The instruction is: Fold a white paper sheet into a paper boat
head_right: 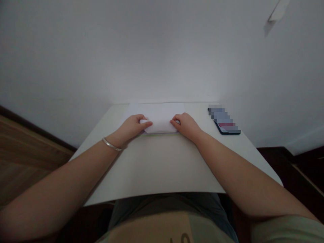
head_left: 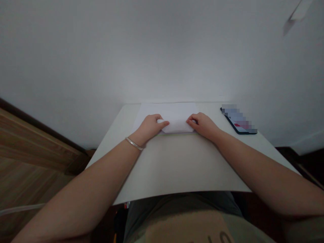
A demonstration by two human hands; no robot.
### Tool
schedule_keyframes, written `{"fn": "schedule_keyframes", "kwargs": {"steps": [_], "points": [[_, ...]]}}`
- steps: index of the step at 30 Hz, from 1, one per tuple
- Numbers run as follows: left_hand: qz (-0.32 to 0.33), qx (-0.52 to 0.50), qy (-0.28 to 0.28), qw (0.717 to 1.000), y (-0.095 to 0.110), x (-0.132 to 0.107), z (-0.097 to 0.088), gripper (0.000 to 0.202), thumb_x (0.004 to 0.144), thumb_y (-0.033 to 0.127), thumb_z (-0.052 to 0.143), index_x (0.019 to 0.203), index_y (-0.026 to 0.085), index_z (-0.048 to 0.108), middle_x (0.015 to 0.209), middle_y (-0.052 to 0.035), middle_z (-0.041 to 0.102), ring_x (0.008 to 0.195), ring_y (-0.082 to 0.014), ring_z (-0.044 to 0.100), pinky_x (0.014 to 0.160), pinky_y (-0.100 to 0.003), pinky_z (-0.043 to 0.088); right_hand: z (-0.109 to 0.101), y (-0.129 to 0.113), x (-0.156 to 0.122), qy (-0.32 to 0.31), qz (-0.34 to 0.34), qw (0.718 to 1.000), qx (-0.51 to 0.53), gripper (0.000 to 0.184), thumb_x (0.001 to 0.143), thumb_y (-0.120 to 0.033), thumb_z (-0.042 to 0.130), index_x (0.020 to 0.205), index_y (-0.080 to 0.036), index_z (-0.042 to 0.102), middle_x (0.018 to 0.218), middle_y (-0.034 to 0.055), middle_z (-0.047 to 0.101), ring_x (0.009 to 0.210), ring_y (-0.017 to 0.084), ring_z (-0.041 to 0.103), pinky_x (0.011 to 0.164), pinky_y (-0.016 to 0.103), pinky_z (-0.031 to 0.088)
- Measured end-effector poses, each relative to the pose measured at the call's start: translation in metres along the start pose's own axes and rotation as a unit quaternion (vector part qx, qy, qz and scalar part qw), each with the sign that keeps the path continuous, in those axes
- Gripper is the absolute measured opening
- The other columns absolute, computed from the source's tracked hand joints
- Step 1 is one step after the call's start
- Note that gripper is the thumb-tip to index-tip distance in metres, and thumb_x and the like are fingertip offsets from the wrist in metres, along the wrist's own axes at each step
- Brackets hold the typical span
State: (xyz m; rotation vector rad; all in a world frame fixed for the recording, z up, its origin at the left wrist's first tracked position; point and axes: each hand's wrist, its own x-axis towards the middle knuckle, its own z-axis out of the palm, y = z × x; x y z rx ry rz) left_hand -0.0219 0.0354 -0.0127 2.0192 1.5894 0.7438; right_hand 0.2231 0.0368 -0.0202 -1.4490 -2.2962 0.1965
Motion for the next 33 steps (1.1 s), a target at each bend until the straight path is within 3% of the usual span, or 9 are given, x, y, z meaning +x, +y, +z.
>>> {"fn": "schedule_keyframes", "kwargs": {"steps": [6,13,20,26,29,31,33], "points": [[0.014,0.142,0.011,0.990,0.000,0.003,0.001,0.035,0.074,0.050,0.057,0.079,0.017,0.069,0.065,-0.0041,0.060,0.071,-0.0209,0.055,0.064,-0.029,0.040,0.001,-0.006,0.002,0.001,0.001,0.996,-0.086,0.031,0.092,-0.036,0.046,0.088,-0.018,0.071,0.080,0.0099,0.069,0.083,0.022,0.056,0.073,0.032,0.039],[0.122,0.289,0.029,0.949,-0.009,0.004,0.005,0.036,0.083,0.048,0.053,0.082,0.016,0.069,0.078,-0.0105,0.065,0.085,-0.0265,0.055,0.079,-0.038,0.043,-0.001,-0.007,0.001,0.018,0.016,0.987,-0.157,0.030,0.087,-0.045,0.054,0.089,-0.020,0.070,0.076,0.0094,0.068,0.080,0.024,0.057,0.068,0.033,0.038],[0.150,0.349,0.040,0.924,-0.008,-0.003,0.005,0.041,0.093,0.034,0.037,0.084,0.011,0.070,0.086,-0.0161,0.064,0.091,-0.0270,0.055,0.085,-0.041,0.041,-0.001,-0.004,0.001,0.011,0.002,0.990,-0.140,0.026,0.088,-0.040,0.052,0.086,-0.020,0.069,0.078,0.0082,0.069,0.078,0.022,0.054,0.069,0.033,0.038],[0.144,0.374,0.075,0.913,0.003,-0.010,0.003,0.029,0.088,0.032,0.050,0.101,0.011,0.065,0.095,-0.0168,0.063,0.097,-0.0317,0.053,0.078,-0.042,0.045,0.000,-0.004,0.000,0.011,0.001,0.992,-0.124,0.026,0.088,-0.038,0.050,0.086,-0.020,0.068,0.078,0.0075,0.069,0.076,0.022,0.053,0.070,0.033,0.038],[0.246,0.323,0.067,0.911,0.006,-0.010,0.002,0.034,0.086,0.016,0.050,0.118,0.016,0.059,0.113,-0.0142,0.060,0.104,-0.0276,0.051,0.085,-0.040,0.045,0.001,-0.003,0.000,0.015,-0.007,0.992,-0.122,0.026,0.088,-0.037,0.050,0.085,-0.019,0.068,0.080,0.0079,0.068,0.076,0.021,0.053,0.073,0.033,0.039],[0.339,0.275,0.001,0.900,0.006,-0.008,0.002,0.042,0.087,0.008,0.043,0.125,0.020,0.056,0.122,-0.0095,0.059,0.107,-0.0222,0.051,0.090,-0.036,0.044,0.002,-0.003,0.000,0.025,-0.014,0.993,-0.116,0.025,0.088,-0.035,0.051,0.085,-0.018,0.069,0.081,0.0083,0.068,0.077,0.021,0.054,0.075,0.034,0.039],[0.384,0.239,-0.060,0.890,0.004,-0.005,0.002,0.044,0.089,0.008,0.039,0.127,0.023,0.055,0.124,-0.0053,0.060,0.106,-0.0189,0.053,0.091,-0.032,0.045,0.001,-0.002,0.000,0.053,-0.034,0.993,-0.103,0.020,0.086,-0.031,0.055,0.087,-0.018,0.069,0.085,0.0087,0.067,0.083,0.023,0.054,0.078,0.035,0.040]]}}
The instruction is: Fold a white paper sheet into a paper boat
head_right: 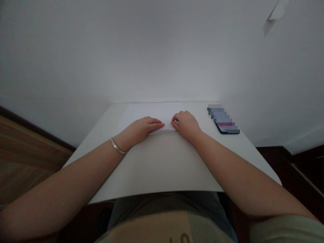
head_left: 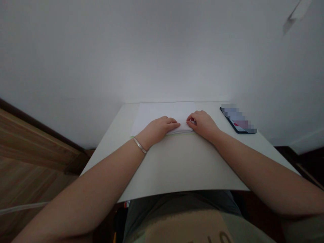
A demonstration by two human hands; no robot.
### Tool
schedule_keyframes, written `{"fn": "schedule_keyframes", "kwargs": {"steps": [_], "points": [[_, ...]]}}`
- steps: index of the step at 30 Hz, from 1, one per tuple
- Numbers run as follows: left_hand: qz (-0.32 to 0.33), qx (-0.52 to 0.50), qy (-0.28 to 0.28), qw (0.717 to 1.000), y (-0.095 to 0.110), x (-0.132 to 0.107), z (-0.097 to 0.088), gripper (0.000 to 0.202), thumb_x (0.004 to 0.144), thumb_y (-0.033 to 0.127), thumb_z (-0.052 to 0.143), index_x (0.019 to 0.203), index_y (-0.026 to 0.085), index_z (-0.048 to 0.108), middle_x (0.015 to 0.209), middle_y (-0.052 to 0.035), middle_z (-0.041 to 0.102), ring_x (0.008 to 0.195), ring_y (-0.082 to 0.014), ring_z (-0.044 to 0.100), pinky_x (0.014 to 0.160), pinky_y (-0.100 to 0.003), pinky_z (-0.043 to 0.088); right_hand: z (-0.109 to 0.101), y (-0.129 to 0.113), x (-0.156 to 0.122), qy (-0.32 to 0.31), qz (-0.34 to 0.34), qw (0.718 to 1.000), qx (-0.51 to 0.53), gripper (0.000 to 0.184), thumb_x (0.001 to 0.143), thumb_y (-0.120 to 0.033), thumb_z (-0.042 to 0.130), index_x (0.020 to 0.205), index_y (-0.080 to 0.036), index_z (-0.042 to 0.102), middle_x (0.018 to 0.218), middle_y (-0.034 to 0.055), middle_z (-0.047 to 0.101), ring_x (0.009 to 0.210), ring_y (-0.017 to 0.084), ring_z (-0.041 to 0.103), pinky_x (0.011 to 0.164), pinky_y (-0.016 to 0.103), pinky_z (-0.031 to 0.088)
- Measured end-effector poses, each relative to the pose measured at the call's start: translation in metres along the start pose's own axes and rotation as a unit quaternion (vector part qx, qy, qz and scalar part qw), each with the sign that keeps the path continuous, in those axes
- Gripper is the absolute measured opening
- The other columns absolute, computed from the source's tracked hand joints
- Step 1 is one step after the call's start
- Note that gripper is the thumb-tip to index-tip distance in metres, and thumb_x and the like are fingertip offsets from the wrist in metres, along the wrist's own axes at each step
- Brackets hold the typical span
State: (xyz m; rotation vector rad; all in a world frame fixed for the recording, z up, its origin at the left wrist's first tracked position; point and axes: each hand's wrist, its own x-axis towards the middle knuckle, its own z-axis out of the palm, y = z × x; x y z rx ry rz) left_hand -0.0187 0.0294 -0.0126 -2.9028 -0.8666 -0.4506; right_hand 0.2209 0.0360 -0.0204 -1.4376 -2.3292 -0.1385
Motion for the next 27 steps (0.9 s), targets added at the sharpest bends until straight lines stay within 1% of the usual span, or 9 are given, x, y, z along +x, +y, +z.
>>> {"fn": "schedule_keyframes", "kwargs": {"steps": [2,4,6,8,10,13,16,21,27], "points": [[0.005,-0.026,-0.014,1.000,-0.003,0.001,0.003,0.041,0.091,0.011,0.038,0.126,0.024,0.057,0.124,-0.0032,0.062,0.104,-0.0180,0.055,0.091,-0.031,0.045,-0.002,0.001,-0.001,0.037,-0.026,0.999,0.029,0.014,0.083,-0.026,0.058,0.086,-0.018,0.069,0.086,0.0085,0.066,0.086,0.023,0.054,0.081,0.035,0.040],[-0.009,-0.034,-0.014,0.999,-0.004,0.002,0.005,0.040,0.091,0.013,0.039,0.122,0.024,0.061,0.123,-0.0030,0.064,0.104,-0.0180,0.056,0.092,-0.032,0.045,-0.006,0.001,-0.004,0.039,-0.052,0.995,0.080,0.013,0.082,-0.023,0.058,0.084,-0.019,0.069,0.082,0.0068,0.065,0.081,0.020,0.055,0.078,0.033,0.041],[-0.020,-0.034,-0.012,0.999,-0.002,0.003,0.006,0.039,0.090,0.013,0.040,0.119,0.022,0.063,0.121,-0.0040,0.065,0.104,-0.0183,0.057,0.093,-0.033,0.045,-0.010,0.001,-0.007,0.001,-0.071,0.989,0.130,0.014,0.082,-0.024,0.057,0.082,-0.019,0.070,0.076,0.0044,0.064,0.072,0.017,0.055,0.071,0.030,0.042],[-0.032,-0.029,-0.005,0.999,0.002,0.004,0.004,0.036,0.089,0.014,0.041,0.116,0.019,0.065,0.120,-0.0053,0.066,0.104,-0.0191,0.058,0.096,-0.035,0.045,-0.014,-0.001,-0.009,-0.042,-0.086,0.984,0.149,0.014,0.081,-0.027,0.059,0.085,-0.020,0.070,0.075,0.0032,0.064,0.068,0.015,0.055,0.066,0.027,0.042],[-0.038,-0.020,-0.004,0.999,0.008,0.005,0.002,0.035,0.088,0.016,0.042,0.113,0.016,0.066,0.119,-0.0066,0.066,0.105,-0.0203,0.058,0.097,-0.036,0.045,-0.018,-0.004,-0.011,-0.065,-0.092,0.986,0.125,0.015,0.080,-0.028,0.061,0.088,-0.020,0.070,0.077,0.0034,0.064,0.069,0.015,0.056,0.067,0.027,0.043],[-0.037,0.001,-0.008,0.999,0.016,0.005,-0.002,0.033,0.087,0.020,0.045,0.113,0.014,0.065,0.121,-0.0086,0.064,0.106,-0.0224,0.057,0.095,-0.037,0.046,-0.022,-0.011,-0.013,-0.073,-0.093,0.992,0.046,0.016,0.080,-0.030,0.060,0.089,-0.019,0.069,0.082,0.0053,0.066,0.076,0.018,0.059,0.068,0.029,0.042],[-0.043,0.023,-0.022,0.999,0.019,0.005,-0.004,0.033,0.088,0.023,0.047,0.115,0.014,0.063,0.115,-0.0101,0.065,0.104,-0.0231,0.058,0.091,-0.037,0.047,-0.025,-0.018,-0.014,-0.082,-0.093,0.992,-0.019,0.016,0.082,-0.028,0.057,0.089,-0.020,0.069,0.088,0.0067,0.068,0.080,0.020,0.060,0.067,0.030,0.042],[-0.025,0.048,-0.036,0.998,0.019,0.006,-0.003,0.038,0.094,0.026,0.041,0.128,0.023,0.056,0.117,-0.0084,0.064,0.103,-0.0218,0.057,0.089,-0.037,0.047,-0.027,-0.021,-0.015,-0.094,-0.085,0.991,-0.054,0.021,0.086,-0.026,0.051,0.089,-0.019,0.071,0.089,0.0067,0.069,0.079,0.020,0.062,0.065,0.030,0.041],[0.000,0.067,-0.034,0.997,0.015,0.006,0.002,0.038,0.095,0.027,0.039,0.129,0.025,0.057,0.115,-0.0094,0.063,0.101,-0.0223,0.055,0.088,-0.037,0.047,-0.029,-0.018,-0.014,-0.121,-0.117,0.983,-0.070,0.025,0.087,-0.023,0.049,0.089,-0.021,0.074,0.089,0.0058,0.070,0.078,0.019,0.062,0.063,0.030,0.040]]}}
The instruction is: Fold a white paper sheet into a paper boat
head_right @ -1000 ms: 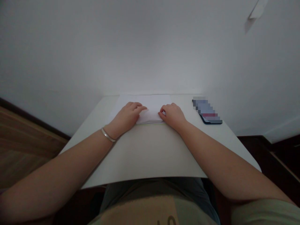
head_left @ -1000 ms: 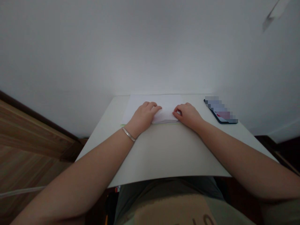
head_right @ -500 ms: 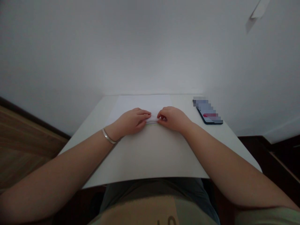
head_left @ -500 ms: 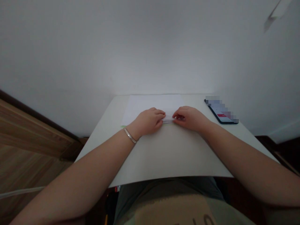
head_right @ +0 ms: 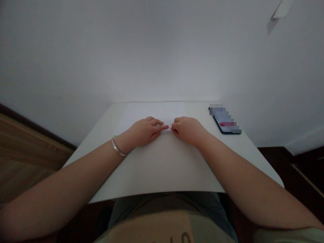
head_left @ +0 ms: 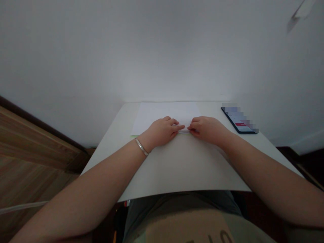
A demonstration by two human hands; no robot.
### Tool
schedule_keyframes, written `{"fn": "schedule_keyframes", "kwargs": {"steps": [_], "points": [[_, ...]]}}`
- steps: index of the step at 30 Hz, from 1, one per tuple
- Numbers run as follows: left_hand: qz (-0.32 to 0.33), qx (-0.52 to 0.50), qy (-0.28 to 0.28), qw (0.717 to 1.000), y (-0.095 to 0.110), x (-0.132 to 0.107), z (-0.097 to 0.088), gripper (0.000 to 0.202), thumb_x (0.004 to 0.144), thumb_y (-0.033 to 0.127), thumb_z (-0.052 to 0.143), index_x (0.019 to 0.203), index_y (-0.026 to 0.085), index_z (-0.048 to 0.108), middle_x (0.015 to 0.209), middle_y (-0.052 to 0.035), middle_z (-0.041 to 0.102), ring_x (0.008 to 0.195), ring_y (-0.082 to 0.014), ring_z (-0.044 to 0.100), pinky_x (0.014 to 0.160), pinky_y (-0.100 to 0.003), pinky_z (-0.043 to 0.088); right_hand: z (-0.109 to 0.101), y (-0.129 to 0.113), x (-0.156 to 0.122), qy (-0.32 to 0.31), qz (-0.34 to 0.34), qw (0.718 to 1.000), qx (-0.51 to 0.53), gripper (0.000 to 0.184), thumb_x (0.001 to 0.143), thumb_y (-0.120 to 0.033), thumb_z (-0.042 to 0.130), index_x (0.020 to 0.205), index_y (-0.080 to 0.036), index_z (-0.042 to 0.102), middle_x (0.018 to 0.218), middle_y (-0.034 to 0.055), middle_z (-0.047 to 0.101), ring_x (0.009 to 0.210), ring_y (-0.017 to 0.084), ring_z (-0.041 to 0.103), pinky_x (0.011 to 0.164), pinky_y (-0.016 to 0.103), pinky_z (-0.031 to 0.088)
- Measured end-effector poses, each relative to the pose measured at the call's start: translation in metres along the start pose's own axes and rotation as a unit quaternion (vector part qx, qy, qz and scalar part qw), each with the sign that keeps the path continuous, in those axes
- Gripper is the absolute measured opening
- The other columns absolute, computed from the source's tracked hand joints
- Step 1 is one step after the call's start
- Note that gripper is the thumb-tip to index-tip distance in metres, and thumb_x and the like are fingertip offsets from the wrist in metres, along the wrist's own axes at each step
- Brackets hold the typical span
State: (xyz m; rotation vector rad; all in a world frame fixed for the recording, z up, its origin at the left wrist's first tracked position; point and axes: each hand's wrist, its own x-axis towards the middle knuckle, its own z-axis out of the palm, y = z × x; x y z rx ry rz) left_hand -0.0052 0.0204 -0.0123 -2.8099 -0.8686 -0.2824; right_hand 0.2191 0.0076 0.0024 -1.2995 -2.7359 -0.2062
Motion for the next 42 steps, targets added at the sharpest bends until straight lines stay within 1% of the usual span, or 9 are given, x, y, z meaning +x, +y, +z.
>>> {"fn": "schedule_keyframes", "kwargs": {"steps": [5,12,16,23,26,29,34,39,42], "points": [[0.014,-0.010,0.007,1.000,-0.003,-0.001,0.003,0.038,0.094,0.026,0.042,0.128,0.024,0.058,0.115,-0.0104,0.063,0.100,-0.0218,0.055,0.091,-0.037,0.045,-0.002,0.000,-0.001,-0.017,0.006,1.000,0.002,0.026,0.086,-0.024,0.049,0.089,-0.023,0.075,0.089,0.0051,0.070,0.077,0.019,0.063,0.063,0.030,0.040],[-0.018,-0.037,0.022,0.999,0.003,0.000,0.001,0.034,0.092,0.021,0.043,0.120,0.018,0.063,0.115,-0.0093,0.064,0.105,-0.0215,0.056,0.093,-0.037,0.046,-0.010,-0.002,-0.003,-0.002,0.085,0.996,0.015,0.016,0.080,-0.030,0.057,0.081,-0.025,0.072,0.085,0.0044,0.071,0.080,0.022,0.062,0.062,0.031,0.039],[-0.017,-0.059,0.042,0.997,0.008,0.003,0.003,0.033,0.090,0.019,0.045,0.119,0.008,0.059,0.126,-0.0136,0.059,0.116,-0.0225,0.053,0.102,-0.038,0.042,-0.010,-0.002,-0.003,0.011,0.053,0.998,0.028,0.013,0.079,-0.026,0.058,0.083,-0.026,0.070,0.087,0.0030,0.070,0.084,0.021,0.060,0.066,0.031,0.041],[-0.013,-0.108,0.028,0.994,0.007,0.005,0.004,0.038,0.091,0.020,0.048,0.128,0.013,0.051,0.125,-0.0108,0.062,0.114,-0.0208,0.057,0.101,-0.038,0.044,-0.008,-0.004,-0.001,0.031,-0.014,0.999,0.027,0.024,0.074,-0.017,0.058,0.096,-0.020,0.069,0.094,0.0047,0.070,0.092,0.023,0.058,0.080,0.033,0.045],[-0.043,-0.106,0.019,0.993,0.007,0.005,0.002,0.041,0.092,0.017,0.044,0.133,0.013,0.047,0.124,-0.0104,0.063,0.110,-0.0193,0.060,0.097,-0.035,0.046,-0.006,-0.003,-0.001,0.063,-0.003,0.997,0.034,0.022,0.075,-0.016,0.058,0.094,-0.019,0.069,0.092,0.0053,0.071,0.091,0.023,0.060,0.080,0.034,0.045],[-0.061,-0.091,0.028,0.994,0.007,0.003,-0.001,0.037,0.093,0.022,0.046,0.129,0.019,0.052,0.124,-0.0074,0.063,0.109,-0.0187,0.061,0.095,-0.033,0.048,0.000,0.000,-0.001,0.118,0.002,0.991,0.059,0.019,0.077,-0.016,0.058,0.093,-0.020,0.069,0.092,0.0050,0.071,0.090,0.022,0.061,0.081,0.034,0.046],[-0.110,-0.049,0.084,0.989,0.005,-0.002,-0.003,0.031,0.091,0.028,0.053,0.121,0.024,0.060,0.117,-0.0038,0.068,0.103,-0.0191,0.065,0.086,-0.031,0.052,0.012,0.003,0.001,0.192,0.007,0.977,0.095,0.015,0.080,-0.024,0.061,0.094,-0.021,0.067,0.090,0.0038,0.071,0.087,0.020,0.062,0.079,0.033,0.046],[-0.139,-0.030,0.122,0.982,0.008,-0.003,-0.004,0.028,0.090,0.035,0.054,0.115,0.025,0.063,0.106,-0.0024,0.072,0.091,-0.0183,0.069,0.075,-0.028,0.053,0.012,-0.005,0.000,0.251,-0.007,0.967,0.041,0.012,0.087,-0.025,0.056,0.089,-0.021,0.068,0.088,0.0039,0.072,0.082,0.019,0.064,0.073,0.031,0.044],[-0.141,-0.036,0.118,0.982,0.009,-0.002,-0.004,0.030,0.088,0.033,0.057,0.116,0.025,0.062,0.109,-0.0021,0.071,0.095,-0.0192,0.068,0.077,-0.029,0.052,0.011,-0.009,0.000,0.273,-0.015,0.962,0.013,0.015,0.089,-0.026,0.054,0.086,-0.021,0.068,0.086,0.0035,0.073,0.079,0.019,0.065,0.071,0.031,0.043]]}}
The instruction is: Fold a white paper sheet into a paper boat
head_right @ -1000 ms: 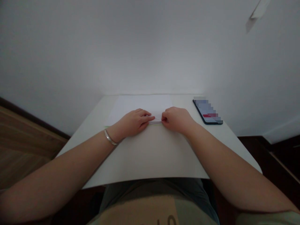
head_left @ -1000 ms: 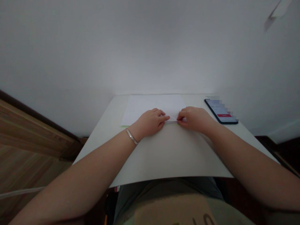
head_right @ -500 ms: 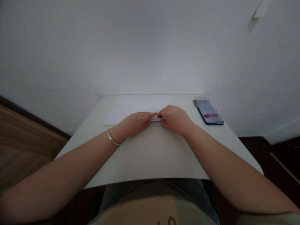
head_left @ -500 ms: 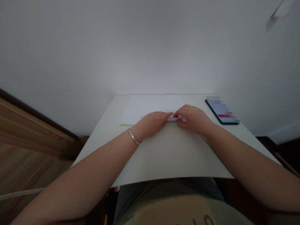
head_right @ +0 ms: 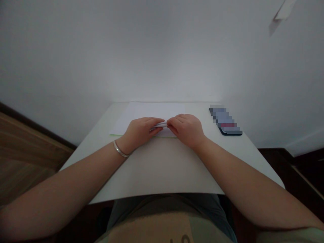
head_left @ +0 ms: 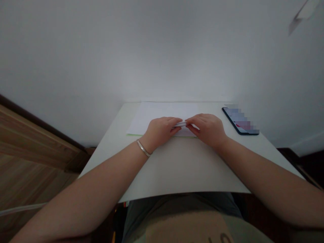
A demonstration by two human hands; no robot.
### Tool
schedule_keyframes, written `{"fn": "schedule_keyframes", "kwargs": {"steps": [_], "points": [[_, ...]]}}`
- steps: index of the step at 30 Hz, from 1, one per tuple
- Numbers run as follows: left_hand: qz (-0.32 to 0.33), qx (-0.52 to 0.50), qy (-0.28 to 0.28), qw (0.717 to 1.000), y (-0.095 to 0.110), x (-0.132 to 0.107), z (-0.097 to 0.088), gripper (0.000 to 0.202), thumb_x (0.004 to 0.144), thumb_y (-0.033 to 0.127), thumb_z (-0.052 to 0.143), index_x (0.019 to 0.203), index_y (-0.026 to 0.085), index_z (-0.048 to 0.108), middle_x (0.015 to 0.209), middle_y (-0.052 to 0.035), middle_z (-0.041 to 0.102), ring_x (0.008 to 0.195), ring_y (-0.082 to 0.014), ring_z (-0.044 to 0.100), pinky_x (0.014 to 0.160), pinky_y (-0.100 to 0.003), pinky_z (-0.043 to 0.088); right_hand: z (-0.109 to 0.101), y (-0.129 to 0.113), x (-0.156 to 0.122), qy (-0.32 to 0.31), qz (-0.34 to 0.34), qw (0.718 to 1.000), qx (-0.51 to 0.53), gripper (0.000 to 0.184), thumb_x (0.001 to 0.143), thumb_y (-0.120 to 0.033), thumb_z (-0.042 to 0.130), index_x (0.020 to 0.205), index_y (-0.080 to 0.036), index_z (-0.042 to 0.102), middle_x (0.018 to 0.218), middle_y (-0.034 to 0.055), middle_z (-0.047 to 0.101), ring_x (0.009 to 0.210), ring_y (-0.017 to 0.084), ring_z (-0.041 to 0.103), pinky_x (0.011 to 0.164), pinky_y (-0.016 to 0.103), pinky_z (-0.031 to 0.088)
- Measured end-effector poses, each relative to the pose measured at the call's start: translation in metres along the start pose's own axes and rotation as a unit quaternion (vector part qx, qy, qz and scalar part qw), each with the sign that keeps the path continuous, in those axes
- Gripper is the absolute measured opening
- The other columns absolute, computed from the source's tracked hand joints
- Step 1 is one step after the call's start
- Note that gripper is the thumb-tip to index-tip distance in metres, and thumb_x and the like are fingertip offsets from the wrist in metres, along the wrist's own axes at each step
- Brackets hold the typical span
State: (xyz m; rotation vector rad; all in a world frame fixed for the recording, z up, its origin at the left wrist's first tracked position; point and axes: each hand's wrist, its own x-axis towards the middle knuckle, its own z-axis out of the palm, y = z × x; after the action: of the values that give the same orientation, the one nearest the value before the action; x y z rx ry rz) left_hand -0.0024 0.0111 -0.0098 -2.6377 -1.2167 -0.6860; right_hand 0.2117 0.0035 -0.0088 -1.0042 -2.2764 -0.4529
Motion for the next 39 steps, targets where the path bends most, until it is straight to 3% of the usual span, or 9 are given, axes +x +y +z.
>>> {"fn": "schedule_keyframes", "kwargs": {"steps": [3,8,16,23,27,31,34,39], "points": [[-0.006,0.012,-0.012,1.000,0.001,0.000,0.000,0.031,0.086,0.032,0.060,0.116,0.024,0.063,0.109,-0.0035,0.071,0.095,-0.0205,0.068,0.077,-0.030,0.052,0.001,0.000,0.000,0.015,-0.004,1.000,-0.020,0.015,0.088,-0.029,0.057,0.083,-0.021,0.069,0.081,0.0037,0.073,0.075,0.019,0.064,0.069,0.032,0.042],[-0.023,0.056,-0.024,0.998,0.005,0.002,-0.004,0.020,0.088,0.035,0.057,0.099,0.024,0.069,0.086,-0.0036,0.073,0.076,-0.0204,0.068,0.063,-0.029,0.047,0.003,-0.002,0.003,0.027,-0.022,0.999,-0.035,0.016,0.086,-0.031,0.059,0.078,-0.020,0.068,0.074,0.0044,0.070,0.076,0.019,0.061,0.066,0.032,0.041],[-0.013,0.055,0.044,0.997,0.004,0.001,-0.003,0.021,0.088,0.039,0.057,0.087,0.022,0.070,0.075,-0.0028,0.071,0.068,-0.0182,0.064,0.061,-0.028,0.043,0.002,-0.009,0.006,0.067,-0.015,0.998,0.010,0.013,0.088,-0.027,0.057,0.085,-0.021,0.068,0.082,0.0031,0.071,0.081,0.019,0.055,0.073,0.032,0.043],[0.033,0.075,0.064,0.995,0.004,0.001,-0.004,0.021,0.090,0.036,0.055,0.091,0.021,0.069,0.079,-0.0028,0.072,0.069,-0.0159,0.064,0.060,-0.025,0.043,-0.003,-0.014,0.008,0.016,-0.024,0.999,-0.043,0.017,0.090,-0.028,0.053,0.085,-0.021,0.067,0.083,0.0047,0.070,0.084,0.021,0.054,0.072,0.035,0.040],[0.045,0.089,0.054,0.994,0.006,0.001,-0.005,0.017,0.089,0.034,0.056,0.092,0.022,0.068,0.079,-0.0021,0.072,0.070,-0.0166,0.064,0.057,-0.026,0.043,-0.009,-0.018,0.011,-0.023,-0.035,0.995,-0.094,0.019,0.091,-0.023,0.049,0.084,-0.023,0.066,0.084,0.0063,0.069,0.090,0.024,0.052,0.084,0.041,0.037],[0.059,0.109,0.029,0.992,0.010,0.000,-0.007,0.015,0.090,0.029,0.053,0.088,0.020,0.066,0.076,-0.0029,0.069,0.070,-0.0171,0.064,0.056,-0.026,0.042,-0.004,-0.015,0.011,-0.030,-0.024,0.997,-0.063,0.014,0.086,-0.021,0.052,0.082,-0.022,0.065,0.087,0.0073,0.068,0.093,0.025,0.053,0.090,0.042,0.037],[0.066,0.114,0.028,0.991,0.011,0.001,-0.008,0.014,0.092,0.027,0.051,0.094,0.020,0.063,0.080,-0.0029,0.068,0.070,-0.0172,0.063,0.056,-0.027,0.042,0.002,-0.011,0.009,-0.029,-0.012,0.999,-0.038,0.008,0.084,-0.023,0.056,0.084,-0.021,0.064,0.093,0.0078,0.068,0.094,0.024,0.055,0.089,0.040,0.039],[0.111,0.127,0.071,0.983,0.005,0.002,-0.007,0.018,0.091,0.022,0.051,0.106,0.024,0.060,0.114,-0.0048,0.064,0.088,-0.0187,0.063,0.069,-0.031,0.046,0.002,-0.009,0.007,-0.021,0.005,1.000,-0.018,0.011,0.086,-0.025,0.055,0.081,-0.020,0.063,0.081,0.0063,0.068,0.085,0.023,0.057,0.080,0.037,0.042]]}}
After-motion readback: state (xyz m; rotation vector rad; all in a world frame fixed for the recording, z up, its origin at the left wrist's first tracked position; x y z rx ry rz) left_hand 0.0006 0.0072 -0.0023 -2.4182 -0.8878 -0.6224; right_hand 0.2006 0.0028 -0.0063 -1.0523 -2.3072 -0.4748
